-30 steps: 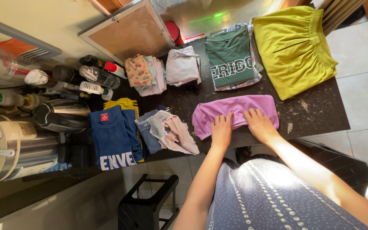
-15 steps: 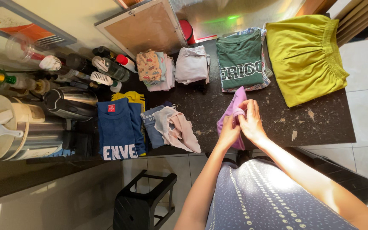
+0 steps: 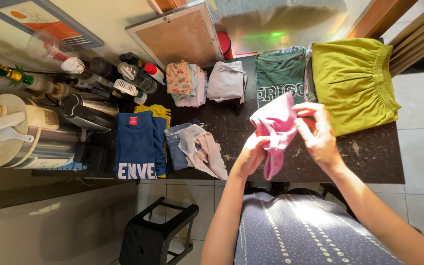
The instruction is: The person takes several laundry items from a hanger and folds them by hand on a table, handling multiple pairs of underwear and a white cloth before placing them in a stack.
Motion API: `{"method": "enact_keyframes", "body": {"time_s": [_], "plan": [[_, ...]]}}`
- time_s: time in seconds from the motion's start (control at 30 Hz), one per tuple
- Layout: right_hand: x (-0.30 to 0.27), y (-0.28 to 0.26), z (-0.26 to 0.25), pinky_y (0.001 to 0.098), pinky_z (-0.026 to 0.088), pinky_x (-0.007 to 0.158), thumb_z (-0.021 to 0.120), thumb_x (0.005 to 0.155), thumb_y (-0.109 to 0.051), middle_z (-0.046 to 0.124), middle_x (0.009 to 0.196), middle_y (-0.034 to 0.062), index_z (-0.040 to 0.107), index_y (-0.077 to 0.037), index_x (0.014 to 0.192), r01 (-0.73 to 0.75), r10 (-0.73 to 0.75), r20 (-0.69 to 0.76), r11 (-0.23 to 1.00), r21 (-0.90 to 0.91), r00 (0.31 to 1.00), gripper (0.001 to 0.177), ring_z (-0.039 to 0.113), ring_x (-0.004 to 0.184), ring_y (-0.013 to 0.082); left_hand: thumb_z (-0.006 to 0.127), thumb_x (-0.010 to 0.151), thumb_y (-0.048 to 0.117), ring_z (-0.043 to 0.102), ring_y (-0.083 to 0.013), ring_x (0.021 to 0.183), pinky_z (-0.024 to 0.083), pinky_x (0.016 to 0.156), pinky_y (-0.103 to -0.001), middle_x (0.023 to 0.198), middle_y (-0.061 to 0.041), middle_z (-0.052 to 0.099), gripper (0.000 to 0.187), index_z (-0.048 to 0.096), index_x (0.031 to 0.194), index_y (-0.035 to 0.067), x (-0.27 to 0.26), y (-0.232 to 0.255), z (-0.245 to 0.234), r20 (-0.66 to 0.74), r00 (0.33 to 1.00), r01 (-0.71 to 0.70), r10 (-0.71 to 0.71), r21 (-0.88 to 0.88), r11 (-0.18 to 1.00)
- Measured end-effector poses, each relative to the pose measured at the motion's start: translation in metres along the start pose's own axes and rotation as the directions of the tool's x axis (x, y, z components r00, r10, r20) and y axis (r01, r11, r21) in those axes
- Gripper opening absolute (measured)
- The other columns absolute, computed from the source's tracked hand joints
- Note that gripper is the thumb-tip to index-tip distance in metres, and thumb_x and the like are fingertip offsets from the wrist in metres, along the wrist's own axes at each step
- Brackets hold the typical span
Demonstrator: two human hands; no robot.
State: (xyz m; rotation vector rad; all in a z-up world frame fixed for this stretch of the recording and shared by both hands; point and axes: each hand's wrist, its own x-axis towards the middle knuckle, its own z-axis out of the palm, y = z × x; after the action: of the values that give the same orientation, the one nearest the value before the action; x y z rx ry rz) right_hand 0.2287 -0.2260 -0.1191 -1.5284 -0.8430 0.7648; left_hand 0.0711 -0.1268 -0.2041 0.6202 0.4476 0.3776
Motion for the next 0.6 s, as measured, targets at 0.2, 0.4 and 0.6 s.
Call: {"method": "enact_keyframes", "body": {"time_s": [0.2,0.4,0.6], "plan": [[0.008,0.056,-0.042,0.0289,0.042,0.099,0.061,0.086,-0.034,0.040,0.145,0.0030,0.035,-0.020,0.141,-0.317,0.290,0.134,0.907,0.277,0.948,0.062,0.047,0.125,0.0103,0.056,0.105,0.018,0.061,-0.0146,0.103,0.049,0.096,-0.032,0.112,-0.006,0.063,0.024,0.056,0.121,0.000,0.013,-0.027,-0.015,0.089,0.986,-0.104,0.138,-0.313,0.944],[0.003,0.079,-0.072,0.0363,0.049,0.095,0.064,0.092,-0.031,0.065,0.119,0.0120,0.056,0.002,0.128,-0.469,0.265,0.439,0.753,0.462,0.858,0.050,0.060,0.110,0.0199,0.055,0.107,0.024,0.060,-0.0158,0.111,0.047,0.098,-0.032,0.123,-0.008,0.063,0.033,0.054,0.130,0.001,0.012,-0.023,-0.010,0.042,0.999,0.031,-0.020,-0.279,0.960],[0.005,0.033,-0.068,0.0316,0.050,0.090,0.060,0.090,-0.011,0.065,0.115,0.0046,0.054,-0.004,0.129,-0.476,0.338,0.364,0.775,0.415,0.868,0.040,0.060,0.104,0.0138,0.056,0.095,0.044,0.063,-0.0225,0.114,0.053,0.094,-0.043,0.133,-0.013,0.056,0.066,0.037,0.144,0.004,-0.008,0.004,0.020,0.212,0.974,0.109,-0.080,-0.128,0.986]]}}
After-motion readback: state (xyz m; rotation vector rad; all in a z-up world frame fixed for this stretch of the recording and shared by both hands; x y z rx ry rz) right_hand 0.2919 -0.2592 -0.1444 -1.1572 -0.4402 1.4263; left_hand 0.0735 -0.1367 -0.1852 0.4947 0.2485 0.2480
